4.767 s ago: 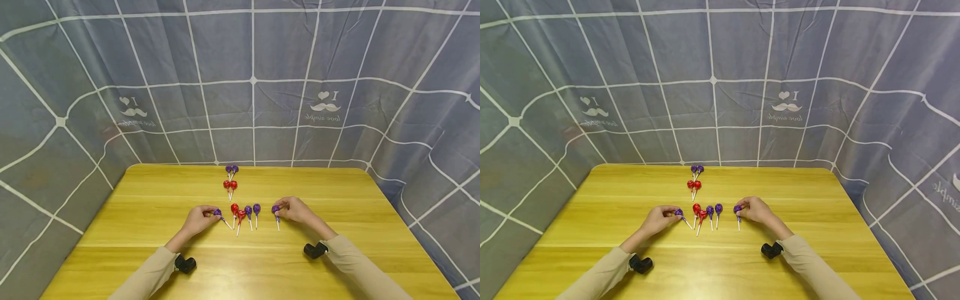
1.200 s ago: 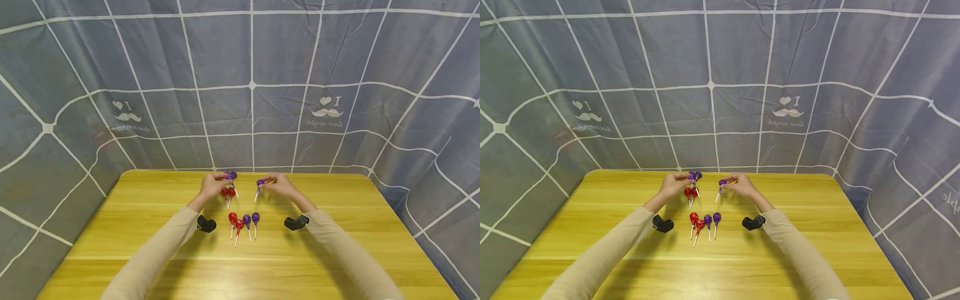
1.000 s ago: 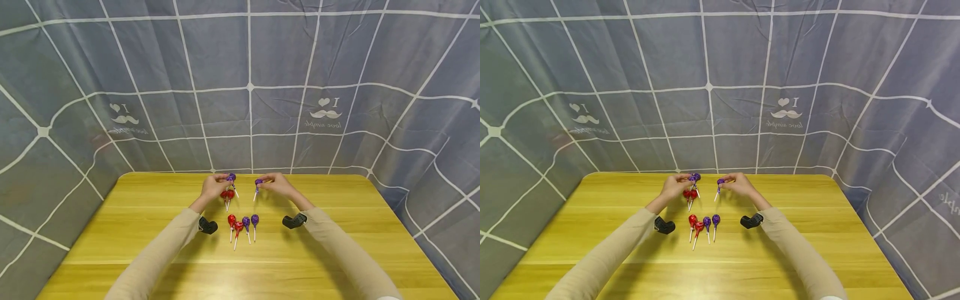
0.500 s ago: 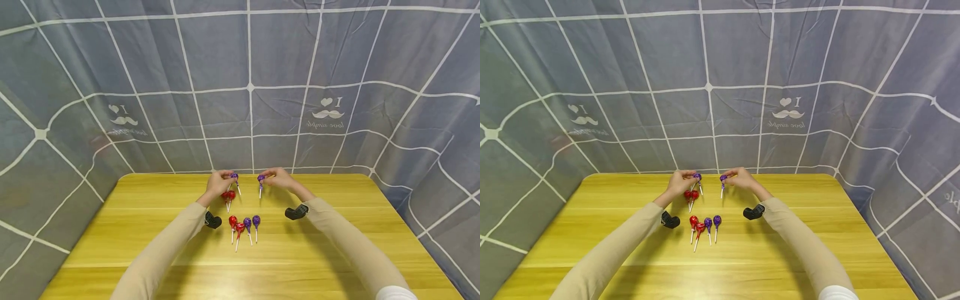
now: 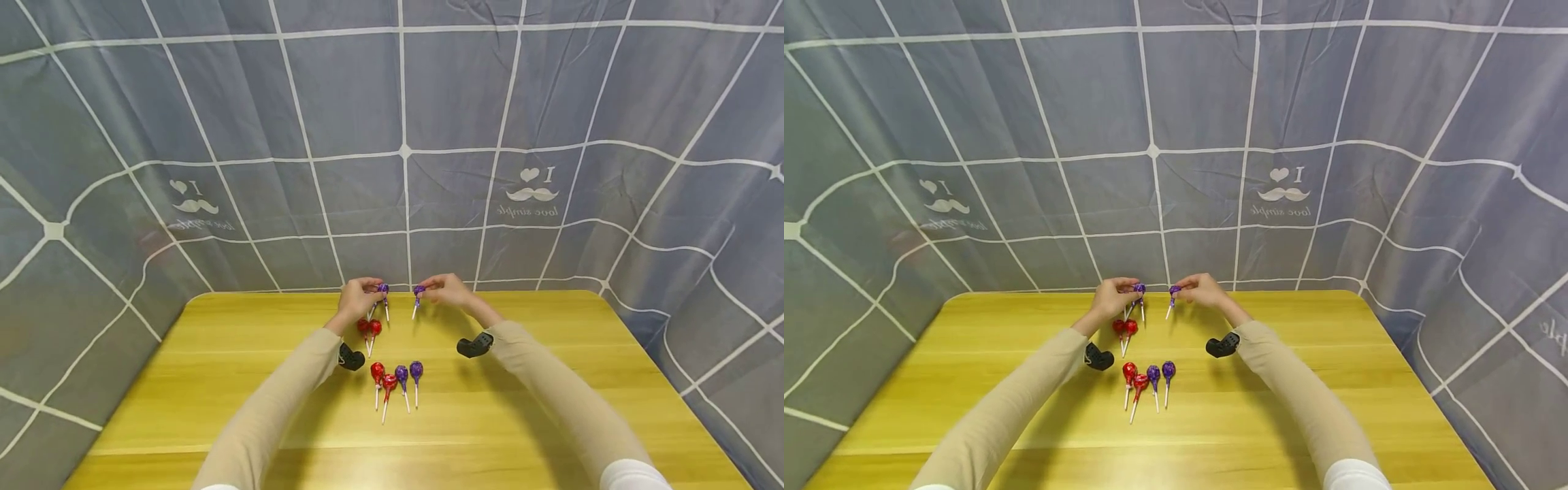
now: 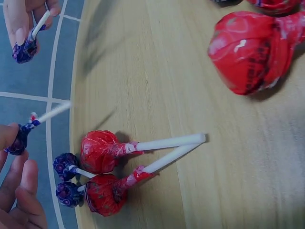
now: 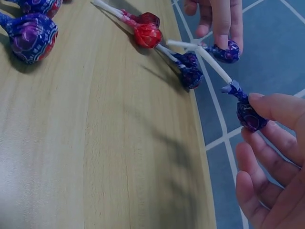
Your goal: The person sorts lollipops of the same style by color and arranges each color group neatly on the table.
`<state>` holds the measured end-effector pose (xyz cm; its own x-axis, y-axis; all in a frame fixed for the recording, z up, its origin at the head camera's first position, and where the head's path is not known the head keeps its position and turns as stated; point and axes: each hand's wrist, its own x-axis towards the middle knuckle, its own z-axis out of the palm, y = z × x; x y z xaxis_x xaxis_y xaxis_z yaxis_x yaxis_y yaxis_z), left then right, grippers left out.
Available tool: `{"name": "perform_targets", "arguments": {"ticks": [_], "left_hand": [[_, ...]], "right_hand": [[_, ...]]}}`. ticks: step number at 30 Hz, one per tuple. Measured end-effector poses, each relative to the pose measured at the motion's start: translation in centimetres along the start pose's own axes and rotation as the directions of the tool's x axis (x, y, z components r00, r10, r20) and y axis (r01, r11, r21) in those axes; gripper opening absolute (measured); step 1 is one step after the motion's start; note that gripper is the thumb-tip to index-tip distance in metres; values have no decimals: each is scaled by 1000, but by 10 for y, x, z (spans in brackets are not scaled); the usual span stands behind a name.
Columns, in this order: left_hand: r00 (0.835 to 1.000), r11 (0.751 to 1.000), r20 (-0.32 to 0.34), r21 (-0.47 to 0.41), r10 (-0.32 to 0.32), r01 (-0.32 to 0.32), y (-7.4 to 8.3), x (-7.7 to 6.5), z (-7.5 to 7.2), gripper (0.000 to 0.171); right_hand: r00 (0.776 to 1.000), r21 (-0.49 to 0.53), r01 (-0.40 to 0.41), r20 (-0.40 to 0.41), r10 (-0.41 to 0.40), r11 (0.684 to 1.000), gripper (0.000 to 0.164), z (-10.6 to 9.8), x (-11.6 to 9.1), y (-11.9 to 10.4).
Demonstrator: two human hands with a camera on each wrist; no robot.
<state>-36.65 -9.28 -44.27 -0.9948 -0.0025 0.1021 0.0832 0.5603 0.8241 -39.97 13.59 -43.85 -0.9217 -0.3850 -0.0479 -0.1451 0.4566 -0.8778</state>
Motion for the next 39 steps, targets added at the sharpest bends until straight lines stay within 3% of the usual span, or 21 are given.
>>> {"name": "perform_targets", "arguments": {"ticks": [8, 16, 26, 39], "left_hand": [[1000, 999, -12, 32, -10, 11, -4, 6, 10, 29], [1000, 996, 28, 88, 14, -16, 0, 12, 25, 29], [1000, 988, -14, 153, -9, 12, 2, 15, 36, 28], [1000, 971, 1, 239, -7, 6, 2, 16, 45, 28]], "right_hand": [[998, -6, 49, -38, -49, 999, 33, 6, 6, 6], [997, -10, 27, -73, -28, 1000, 34, 6, 9, 15], [998, -65, 42, -42, -45, 997, 33, 14, 15, 16], [998, -103, 40, -44, -44, 994, 32, 15, 19, 24]]}}
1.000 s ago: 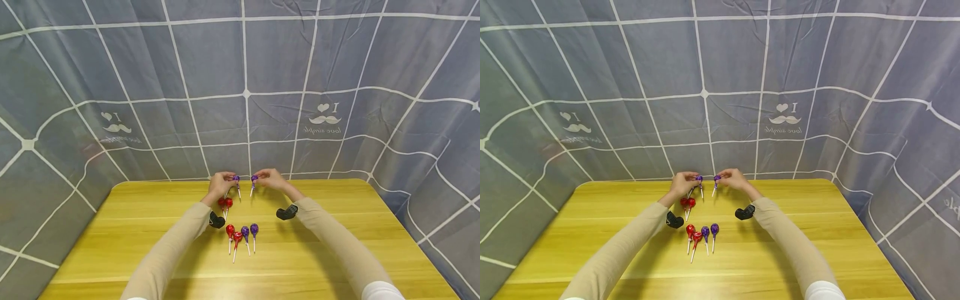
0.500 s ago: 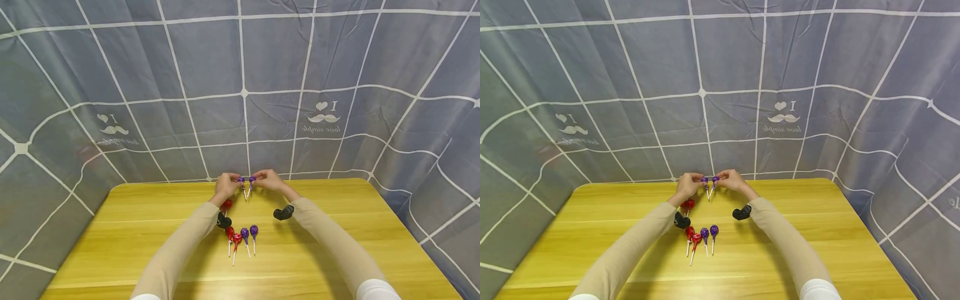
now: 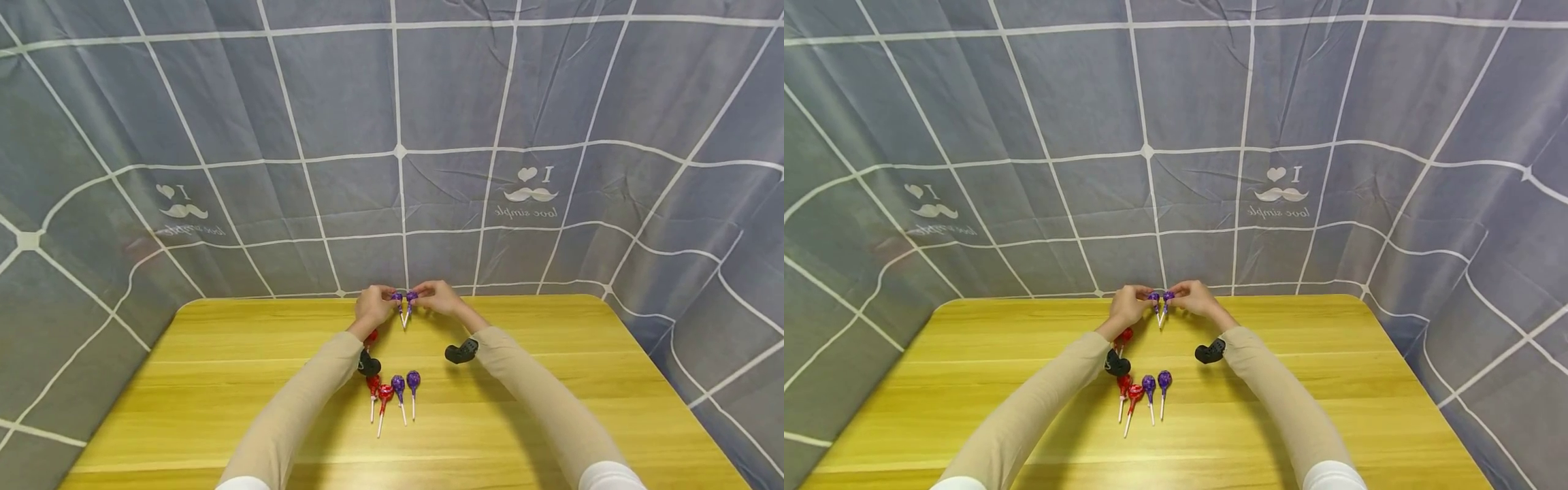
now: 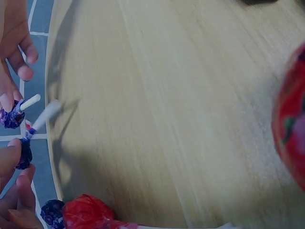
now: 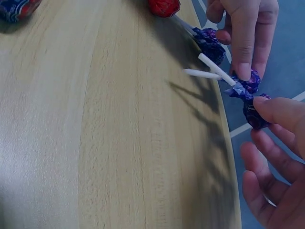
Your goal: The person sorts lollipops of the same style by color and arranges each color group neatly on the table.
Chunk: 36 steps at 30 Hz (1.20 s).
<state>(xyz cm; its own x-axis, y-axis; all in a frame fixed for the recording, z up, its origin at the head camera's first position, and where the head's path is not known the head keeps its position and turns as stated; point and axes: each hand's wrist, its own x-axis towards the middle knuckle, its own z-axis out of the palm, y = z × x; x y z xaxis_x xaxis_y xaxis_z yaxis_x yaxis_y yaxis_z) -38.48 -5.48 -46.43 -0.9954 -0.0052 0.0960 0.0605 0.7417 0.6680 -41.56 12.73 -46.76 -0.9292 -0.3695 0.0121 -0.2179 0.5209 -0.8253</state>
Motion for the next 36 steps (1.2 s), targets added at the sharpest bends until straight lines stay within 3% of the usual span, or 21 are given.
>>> {"name": "perform_targets", "arguments": {"ticks": [8, 13, 21, 30, 36], "left_hand": [[1000, 998, -7, 64, 22, -21, 1, 0, 6, 26], [999, 995, -27, 98, 30, -27, 2, 1, 8, 26], [999, 994, -33, 106, 8, -4, 1, 2, 12, 25], [1000, 997, 11, 82, 15, -16, -2, 1, 17, 26], [1000, 990, -4, 136, 26, -25, 1, 6, 15, 26]], "right_hand": [[999, 42, 35, 29, -37, 998, 34, -1, 3, 12], [999, 9, -29, 31, 29, 1000, 35, 2, 3, 7], [999, -9, -35, 40, 35, 999, 33, 4, 0, 4], [998, -37, -38, 43, 40, 999, 30, 10, 3, 13], [999, -42, -3, 44, 5, 999, 27, 10, 7, 13]]}}
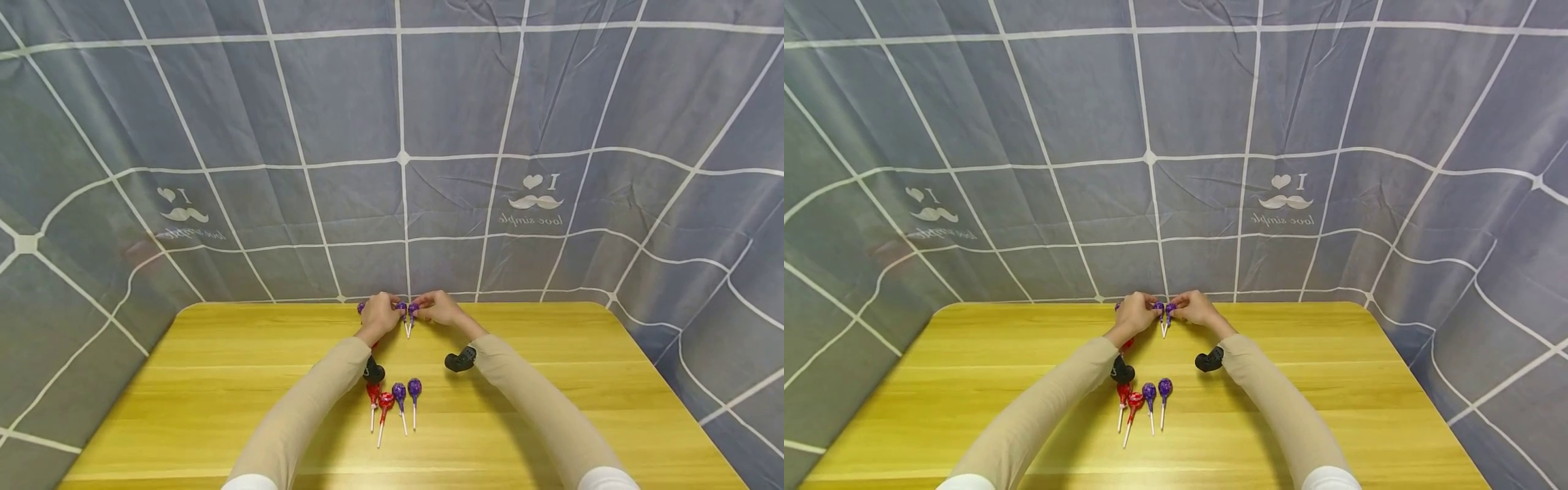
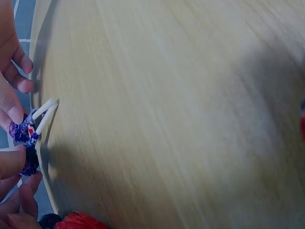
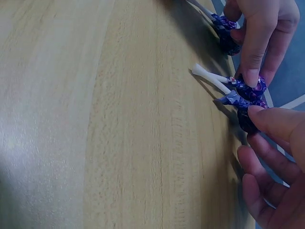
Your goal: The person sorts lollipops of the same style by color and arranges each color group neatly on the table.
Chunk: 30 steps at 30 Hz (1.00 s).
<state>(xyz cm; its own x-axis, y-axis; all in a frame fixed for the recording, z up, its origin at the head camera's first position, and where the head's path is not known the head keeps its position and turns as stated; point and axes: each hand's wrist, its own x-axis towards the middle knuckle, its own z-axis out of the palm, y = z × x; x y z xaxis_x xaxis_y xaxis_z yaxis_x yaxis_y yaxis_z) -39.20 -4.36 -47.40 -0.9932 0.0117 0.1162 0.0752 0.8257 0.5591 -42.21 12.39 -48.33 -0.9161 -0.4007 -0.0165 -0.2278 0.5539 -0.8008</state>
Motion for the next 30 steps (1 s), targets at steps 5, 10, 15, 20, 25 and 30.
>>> {"name": "perform_targets", "arguments": {"ticks": [5, 10, 15, 20, 25, 30], "left_hand": [[999, 999, 36, 37, -41, 40, 3, 0, 4, 26], [999, 998, 41, 59, -34, 32, 6, -1, 7, 26], [1000, 998, 13, 65, -13, 13, 7, -4, 6, 26], [1000, 998, 4, 63, -22, 21, 6, -4, 6, 26], [1000, 998, 0, 58, -28, 28, 4, -2, 7, 27], [1000, 998, -9, 62, -23, 23, 3, -1, 7, 28]], "right_hand": [[1000, -35, 3, 2, -3, 999, 27, 0, -1, 3], [1000, -52, -10, -14, 9, 999, 28, 0, -2, 4], [1000, -37, -17, -24, 16, 999, 30, 2, -2, 4], [999, -32, -33, -34, 32, 999, 30, 4, -1, 5], [999, -32, -22, -26, 21, 999, 31, 3, -2, 3], [1000, -49, -13, -20, 12, 999, 30, 1, -1, 3]]}}
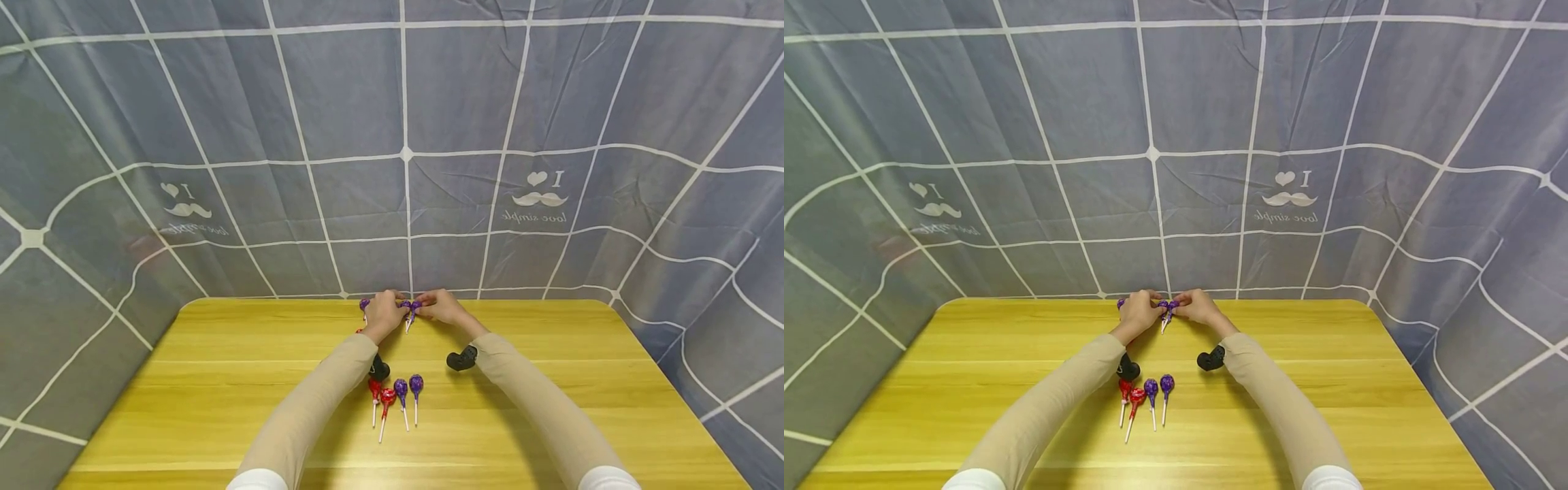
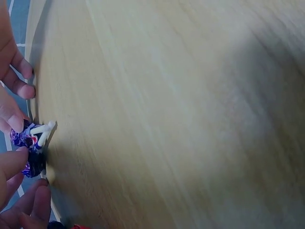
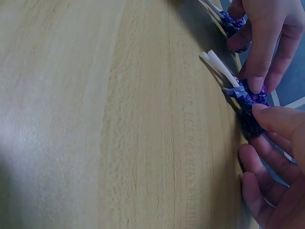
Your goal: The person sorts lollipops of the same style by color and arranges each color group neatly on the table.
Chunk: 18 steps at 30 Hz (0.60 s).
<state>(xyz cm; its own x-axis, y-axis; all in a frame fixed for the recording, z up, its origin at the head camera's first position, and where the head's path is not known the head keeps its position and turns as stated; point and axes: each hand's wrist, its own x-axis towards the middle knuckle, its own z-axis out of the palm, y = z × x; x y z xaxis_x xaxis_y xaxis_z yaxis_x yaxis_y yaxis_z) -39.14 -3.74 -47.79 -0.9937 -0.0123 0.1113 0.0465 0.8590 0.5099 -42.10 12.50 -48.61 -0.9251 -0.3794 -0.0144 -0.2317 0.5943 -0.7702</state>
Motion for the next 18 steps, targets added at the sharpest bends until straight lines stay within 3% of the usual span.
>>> {"name": "perform_targets", "arguments": {"ticks": [11, 15, 18], "left_hand": [[1000, 1000, 21, -16, -7, 8, 2, -3, 1, 27], [1000, 1000, 18, -13, 3, -3, 3, -4, -1, 29], [1000, 1000, 20, -8, 6, -5, 3, -3, -4, 31]], "right_hand": [[1000, 4, -23, 12, 23, 1000, 31, -1, -3, 1], [1000, 20, -13, -2, 13, 1000, 32, 0, -3, 2], [998, 43, -49, -35, 51, 998, 32, -1, -5, 0]]}}
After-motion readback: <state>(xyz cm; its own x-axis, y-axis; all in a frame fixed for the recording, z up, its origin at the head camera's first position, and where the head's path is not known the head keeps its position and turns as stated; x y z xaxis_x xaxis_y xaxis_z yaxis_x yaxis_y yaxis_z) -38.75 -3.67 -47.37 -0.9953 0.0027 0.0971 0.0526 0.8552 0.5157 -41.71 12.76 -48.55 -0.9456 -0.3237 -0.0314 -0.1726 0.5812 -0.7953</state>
